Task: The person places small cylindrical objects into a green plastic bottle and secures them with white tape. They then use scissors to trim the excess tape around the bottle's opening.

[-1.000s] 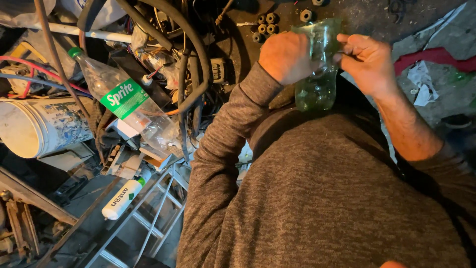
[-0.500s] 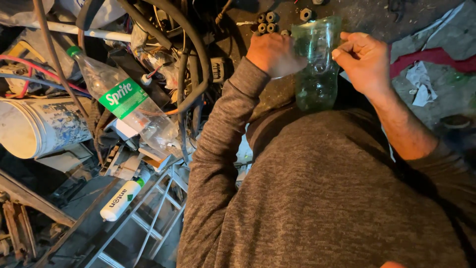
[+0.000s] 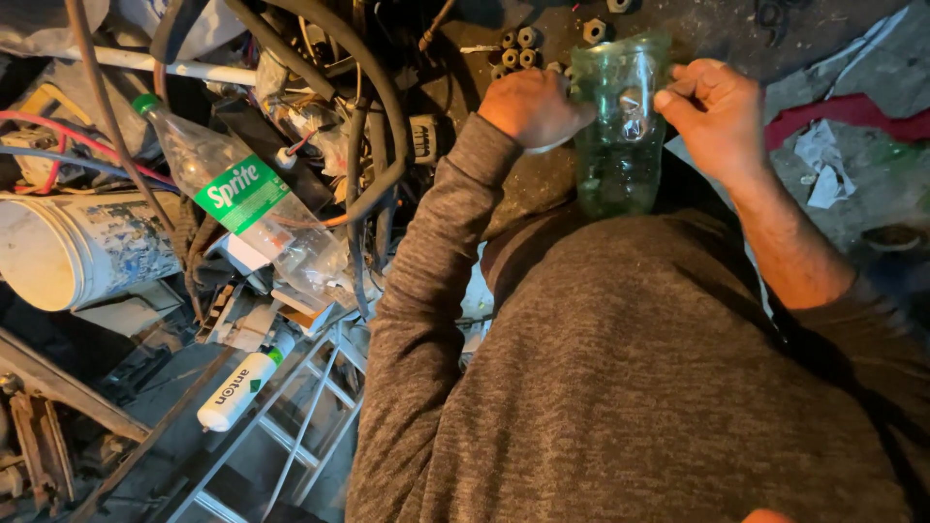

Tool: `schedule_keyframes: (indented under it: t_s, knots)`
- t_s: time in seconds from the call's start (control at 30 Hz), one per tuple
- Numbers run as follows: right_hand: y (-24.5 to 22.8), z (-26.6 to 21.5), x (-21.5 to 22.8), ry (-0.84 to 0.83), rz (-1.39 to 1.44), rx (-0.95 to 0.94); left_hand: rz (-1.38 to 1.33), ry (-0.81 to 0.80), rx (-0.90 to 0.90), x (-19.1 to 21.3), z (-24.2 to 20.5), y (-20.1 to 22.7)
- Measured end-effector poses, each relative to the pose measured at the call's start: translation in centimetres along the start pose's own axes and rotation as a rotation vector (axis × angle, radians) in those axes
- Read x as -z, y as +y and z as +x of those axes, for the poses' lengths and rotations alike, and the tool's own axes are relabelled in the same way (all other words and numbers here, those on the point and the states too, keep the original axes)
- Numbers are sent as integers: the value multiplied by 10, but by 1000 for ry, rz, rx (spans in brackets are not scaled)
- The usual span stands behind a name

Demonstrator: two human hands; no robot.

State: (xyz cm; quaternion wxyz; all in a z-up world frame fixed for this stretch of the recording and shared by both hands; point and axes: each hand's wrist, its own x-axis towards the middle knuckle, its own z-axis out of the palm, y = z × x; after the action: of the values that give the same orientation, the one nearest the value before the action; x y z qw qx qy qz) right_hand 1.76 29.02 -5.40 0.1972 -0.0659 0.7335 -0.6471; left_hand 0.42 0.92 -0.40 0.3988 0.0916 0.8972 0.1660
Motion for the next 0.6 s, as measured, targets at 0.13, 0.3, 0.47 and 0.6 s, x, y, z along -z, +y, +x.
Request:
schedule_keyframes:
  t_s: [0.13, 0.3, 0.47, 0.6]
  knots:
    - [3, -1, 1, 25, -108, -60, 364, -22, -326, -15, 12, -1]
    - [-5, -1, -4, 75, -230, -45, -89, -96, 124, 27, -11, 32]
    - [-19, -2, -9, 115, -475, 38, -41, 125, 144, 4, 2, 24]
    - [-2, -1, -7, 148, -454, -54, -21, 403, 104, -27, 11, 14]
